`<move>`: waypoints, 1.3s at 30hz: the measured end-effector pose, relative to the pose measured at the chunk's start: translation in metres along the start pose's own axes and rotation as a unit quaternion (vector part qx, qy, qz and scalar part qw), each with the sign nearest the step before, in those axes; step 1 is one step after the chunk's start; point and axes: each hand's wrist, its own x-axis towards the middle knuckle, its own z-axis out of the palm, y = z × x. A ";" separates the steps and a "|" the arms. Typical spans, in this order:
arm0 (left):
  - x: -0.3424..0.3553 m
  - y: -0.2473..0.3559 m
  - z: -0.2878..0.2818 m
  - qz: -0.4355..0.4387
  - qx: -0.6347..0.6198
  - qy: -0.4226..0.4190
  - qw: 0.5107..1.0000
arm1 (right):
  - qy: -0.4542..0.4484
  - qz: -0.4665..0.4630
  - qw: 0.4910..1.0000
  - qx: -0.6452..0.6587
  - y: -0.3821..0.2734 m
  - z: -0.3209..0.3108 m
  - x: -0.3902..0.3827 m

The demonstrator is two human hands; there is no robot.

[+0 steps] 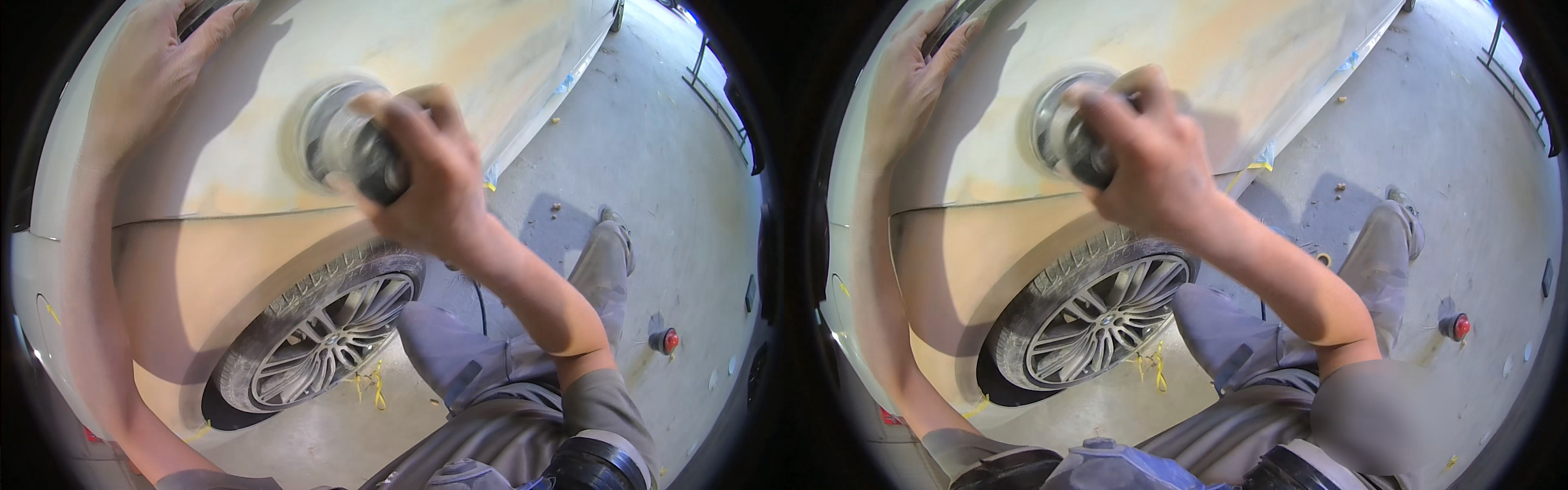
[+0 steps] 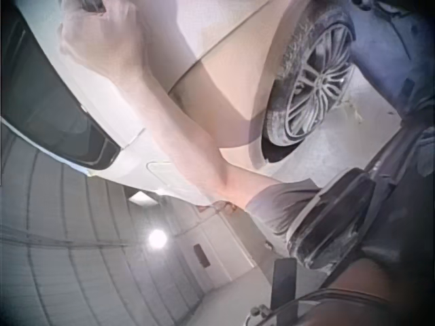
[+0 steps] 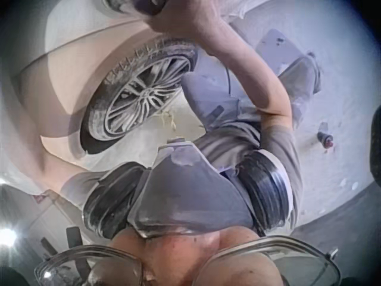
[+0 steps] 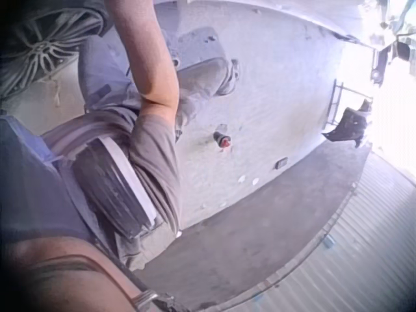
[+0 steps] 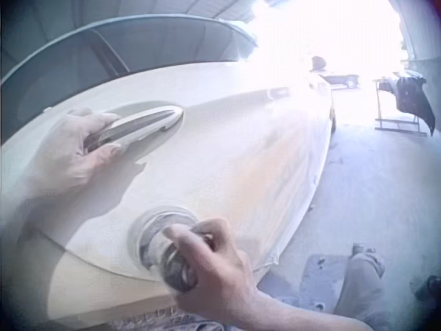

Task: The person uses a pneumatic orbital sander to sand the rear quarter panel of a white car. They repeatedly sand the surface, pause to wipe it with their hand, and change sanding discs mid-task. The work continues across the same panel area without a visible final finish.

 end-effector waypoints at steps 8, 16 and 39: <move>-0.005 -0.007 0.003 0.035 -0.101 0.001 0.994 | 0.075 0.073 0.994 -0.029 0.036 -0.001 -0.064; -0.009 -0.029 0.002 0.088 -0.039 0.005 0.995 | 0.054 0.003 0.998 -0.012 -0.035 0.022 -0.035; 0.012 -0.071 0.013 -0.046 0.038 0.000 0.998 | -0.064 -0.043 0.994 0.076 -0.036 0.019 -0.027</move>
